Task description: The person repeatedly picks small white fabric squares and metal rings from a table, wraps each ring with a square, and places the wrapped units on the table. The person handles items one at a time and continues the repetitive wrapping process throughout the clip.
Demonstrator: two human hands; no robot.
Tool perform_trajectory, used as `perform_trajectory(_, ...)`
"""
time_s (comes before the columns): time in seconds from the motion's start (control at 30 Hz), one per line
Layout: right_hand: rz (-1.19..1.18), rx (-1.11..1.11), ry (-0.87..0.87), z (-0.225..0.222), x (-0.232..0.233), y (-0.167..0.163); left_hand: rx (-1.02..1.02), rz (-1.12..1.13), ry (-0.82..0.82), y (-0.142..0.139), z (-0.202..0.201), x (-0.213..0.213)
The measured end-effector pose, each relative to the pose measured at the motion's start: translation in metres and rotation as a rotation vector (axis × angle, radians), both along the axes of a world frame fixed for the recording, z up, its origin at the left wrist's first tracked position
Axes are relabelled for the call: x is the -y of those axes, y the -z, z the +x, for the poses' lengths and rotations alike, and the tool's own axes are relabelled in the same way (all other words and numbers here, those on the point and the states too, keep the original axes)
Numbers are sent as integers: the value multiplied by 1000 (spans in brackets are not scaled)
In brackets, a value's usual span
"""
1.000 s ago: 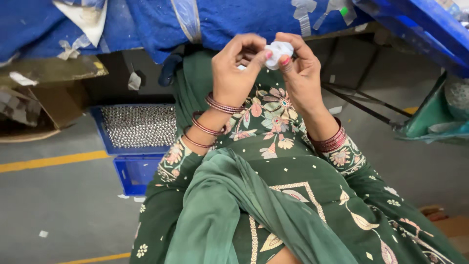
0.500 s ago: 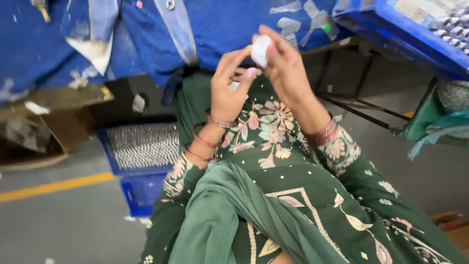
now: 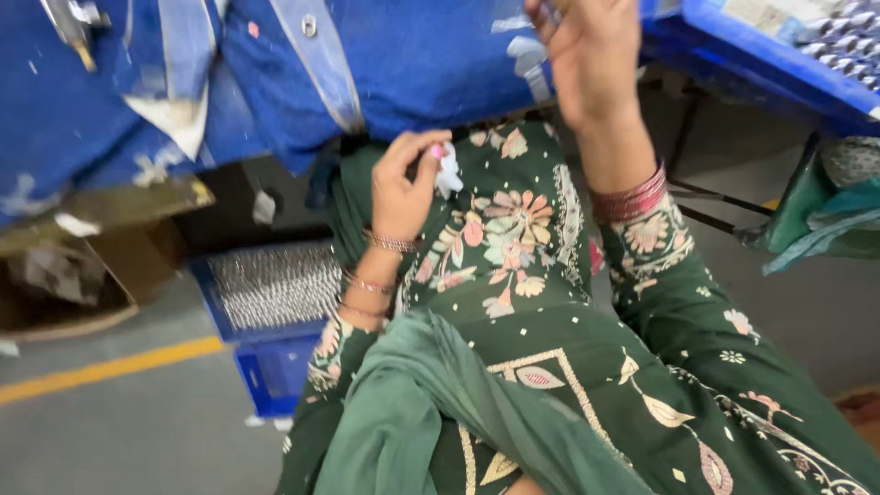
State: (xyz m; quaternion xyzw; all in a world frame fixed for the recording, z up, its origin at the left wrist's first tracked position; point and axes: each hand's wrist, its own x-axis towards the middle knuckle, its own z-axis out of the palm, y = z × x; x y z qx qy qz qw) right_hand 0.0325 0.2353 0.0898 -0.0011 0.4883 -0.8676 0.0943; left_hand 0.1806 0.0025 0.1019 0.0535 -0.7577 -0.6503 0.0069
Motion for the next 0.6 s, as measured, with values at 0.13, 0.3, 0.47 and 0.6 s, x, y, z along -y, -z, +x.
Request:
perform_trajectory(0.13,379,25,-252,61,15,8,-3,101,-59,17,-1,18)
perform_trajectory(0.3,962,-231,-494,101,27,13,-27,-123,40,31,-3,30)
perform_trajectory(0.47,1245,-475,-517,130,48,12,7,-292,133,41,8,20)
perform_trajectory(0.6,1348,-618,-483,135,58,24,-23,-349,147,51,10,12)
